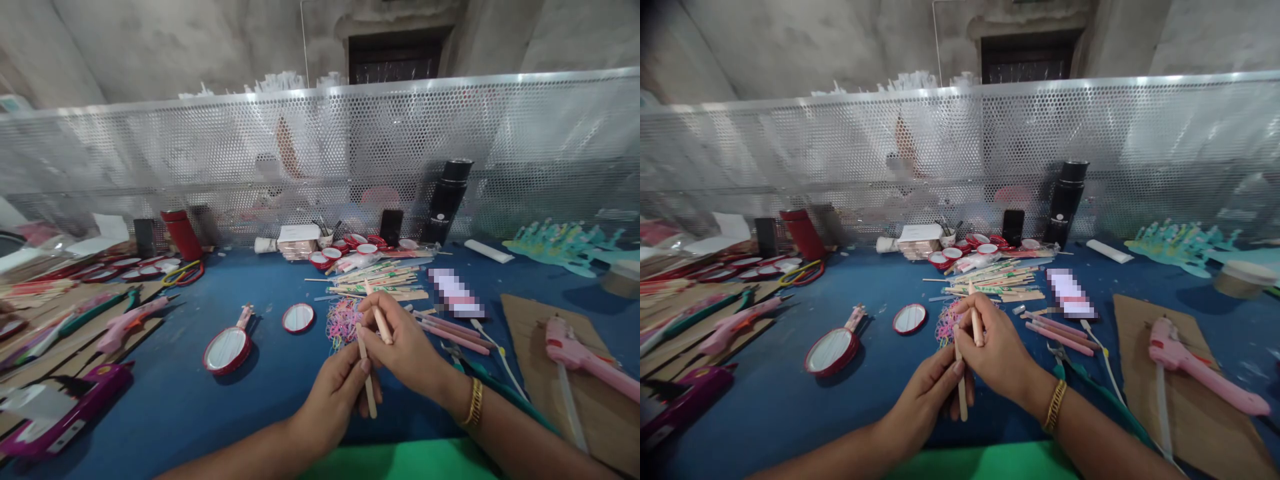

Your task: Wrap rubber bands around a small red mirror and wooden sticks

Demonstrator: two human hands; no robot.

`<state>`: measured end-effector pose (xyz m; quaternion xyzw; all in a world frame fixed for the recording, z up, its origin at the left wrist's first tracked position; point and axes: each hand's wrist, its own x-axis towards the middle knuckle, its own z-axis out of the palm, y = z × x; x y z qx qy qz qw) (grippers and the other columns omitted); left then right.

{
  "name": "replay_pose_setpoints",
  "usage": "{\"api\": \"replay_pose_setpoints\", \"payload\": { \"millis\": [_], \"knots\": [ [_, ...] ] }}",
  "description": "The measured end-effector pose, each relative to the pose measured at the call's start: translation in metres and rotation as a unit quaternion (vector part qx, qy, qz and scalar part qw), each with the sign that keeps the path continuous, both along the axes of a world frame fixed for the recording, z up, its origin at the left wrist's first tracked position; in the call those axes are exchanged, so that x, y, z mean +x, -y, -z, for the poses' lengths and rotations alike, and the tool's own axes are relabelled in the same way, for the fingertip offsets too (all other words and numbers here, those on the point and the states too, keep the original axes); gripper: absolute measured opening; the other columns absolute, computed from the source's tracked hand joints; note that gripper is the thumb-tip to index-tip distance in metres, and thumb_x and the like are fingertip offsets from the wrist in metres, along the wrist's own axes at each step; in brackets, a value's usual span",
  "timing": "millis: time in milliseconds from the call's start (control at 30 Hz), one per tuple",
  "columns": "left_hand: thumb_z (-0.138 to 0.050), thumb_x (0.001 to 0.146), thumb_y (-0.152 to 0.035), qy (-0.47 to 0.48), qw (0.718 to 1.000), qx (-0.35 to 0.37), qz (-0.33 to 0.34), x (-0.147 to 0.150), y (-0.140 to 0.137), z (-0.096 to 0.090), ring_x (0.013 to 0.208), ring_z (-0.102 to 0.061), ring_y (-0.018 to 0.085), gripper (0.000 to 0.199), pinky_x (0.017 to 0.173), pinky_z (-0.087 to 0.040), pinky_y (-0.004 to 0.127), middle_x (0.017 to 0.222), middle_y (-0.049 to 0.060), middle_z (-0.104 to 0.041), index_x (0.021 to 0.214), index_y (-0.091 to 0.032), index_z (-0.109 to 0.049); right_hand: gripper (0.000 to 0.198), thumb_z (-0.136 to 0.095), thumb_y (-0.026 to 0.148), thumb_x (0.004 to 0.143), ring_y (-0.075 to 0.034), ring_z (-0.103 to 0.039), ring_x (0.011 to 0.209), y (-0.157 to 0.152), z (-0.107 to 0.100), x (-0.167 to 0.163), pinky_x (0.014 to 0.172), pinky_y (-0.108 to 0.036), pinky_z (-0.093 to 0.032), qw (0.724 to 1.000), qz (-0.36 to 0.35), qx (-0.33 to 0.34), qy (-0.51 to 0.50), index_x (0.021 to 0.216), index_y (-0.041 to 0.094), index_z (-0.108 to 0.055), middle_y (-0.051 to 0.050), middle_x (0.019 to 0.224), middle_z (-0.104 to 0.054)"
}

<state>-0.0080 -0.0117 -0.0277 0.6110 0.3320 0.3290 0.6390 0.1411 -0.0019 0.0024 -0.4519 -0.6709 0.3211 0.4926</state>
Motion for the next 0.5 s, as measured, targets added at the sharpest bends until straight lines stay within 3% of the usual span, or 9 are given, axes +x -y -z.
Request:
{"api": "replay_pose_setpoints", "payload": {
  "millis": [200, 333, 500],
  "knots": [
    [-0.048, 0.090, -0.051, 0.008, 1.000, -0.016, 0.002, -0.0003, 0.0006, 0.0011, 0.045, -0.045, 0.007, 0.036, 0.043, -0.032, 0.018, 0.064, 0.001, -0.059, 0.092, -0.016, -0.052, 0.023, -0.054, 0.016, 0.083, -0.011, -0.055, 0.061, -0.0017, 0.0021, 0.0011, 0.059, -0.026, -0.047, 1.000, 0.011, -0.009, -0.005, 0.102, 0.026, -0.048, 0.004, 0.079, -0.058],
    [-0.049, 0.089, -0.052, 0.014, 1.000, -0.025, -0.009, -0.0006, -0.0004, 0.0025, 0.044, -0.045, 0.006, 0.037, 0.043, -0.032, 0.018, 0.063, 0.001, -0.059, 0.090, -0.015, -0.051, 0.022, -0.059, 0.019, 0.081, -0.015, -0.060, 0.074, -0.0033, 0.0004, 0.0035, 0.071, -0.030, -0.049, 0.998, 0.039, 0.039, -0.007, 0.098, 0.024, -0.046, 0.000, 0.086, -0.062],
    [-0.045, 0.090, -0.054, 0.009, 0.998, -0.053, -0.024, 0.0000, -0.0023, 0.0043, 0.040, -0.046, 0.006, 0.038, 0.039, -0.028, 0.017, 0.063, 0.003, -0.064, 0.088, -0.017, -0.046, 0.014, -0.050, 0.036, 0.092, -0.016, -0.060, 0.076, -0.0053, 0.0016, 0.0052, 0.074, -0.030, -0.049, 0.994, 0.071, 0.046, -0.071, 0.094, 0.023, -0.050, -0.001, 0.082, -0.063]
  ]
}}
